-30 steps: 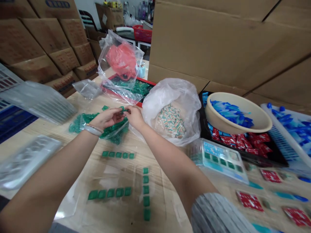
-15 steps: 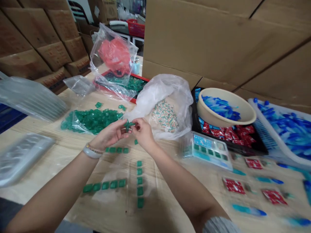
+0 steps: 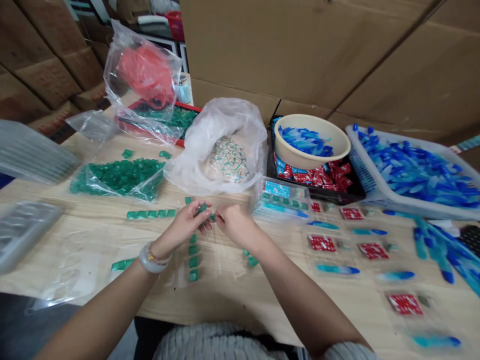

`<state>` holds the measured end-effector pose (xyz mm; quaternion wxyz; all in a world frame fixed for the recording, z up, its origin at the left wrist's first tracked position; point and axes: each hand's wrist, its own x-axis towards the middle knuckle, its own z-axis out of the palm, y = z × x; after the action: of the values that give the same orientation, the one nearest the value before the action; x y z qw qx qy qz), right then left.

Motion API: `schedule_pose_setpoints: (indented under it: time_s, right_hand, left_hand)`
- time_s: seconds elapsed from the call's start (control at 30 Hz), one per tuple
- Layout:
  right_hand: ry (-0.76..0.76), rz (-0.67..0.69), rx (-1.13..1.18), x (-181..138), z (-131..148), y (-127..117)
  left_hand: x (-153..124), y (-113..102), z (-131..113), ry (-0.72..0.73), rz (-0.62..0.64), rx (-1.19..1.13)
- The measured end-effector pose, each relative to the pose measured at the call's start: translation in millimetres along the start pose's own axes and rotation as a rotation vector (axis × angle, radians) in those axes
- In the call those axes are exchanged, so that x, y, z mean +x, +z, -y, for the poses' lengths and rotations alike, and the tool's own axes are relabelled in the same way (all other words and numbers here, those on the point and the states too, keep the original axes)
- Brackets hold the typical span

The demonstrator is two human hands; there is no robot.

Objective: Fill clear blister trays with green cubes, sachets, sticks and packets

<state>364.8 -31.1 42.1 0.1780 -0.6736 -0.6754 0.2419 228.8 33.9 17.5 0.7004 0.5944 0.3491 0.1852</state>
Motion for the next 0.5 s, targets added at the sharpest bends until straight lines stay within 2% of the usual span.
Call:
schedule_pose_setpoints:
  time_s: [0.13,0.27,0.37,0.5]
  right_hand:
    - [-0.049,0.094,-0.047,-16,0,-5]
    - [-0.018,0.093,-0.069,-26,-4,-3]
    - [0.069,-0.027,0.005,-31,-8,4]
    - [0.174,-0.204,0.225,-35,-12,16]
  left_hand:
    - [-3,10,6,-0.065,0.063,-0.041]
    - [-7,16,4,-0.086,0.109,-0.033]
    - [-9,22,4,-0.101,0.111,-0.042]
    - [-7,32,13,-0.077,0.044,-0.085]
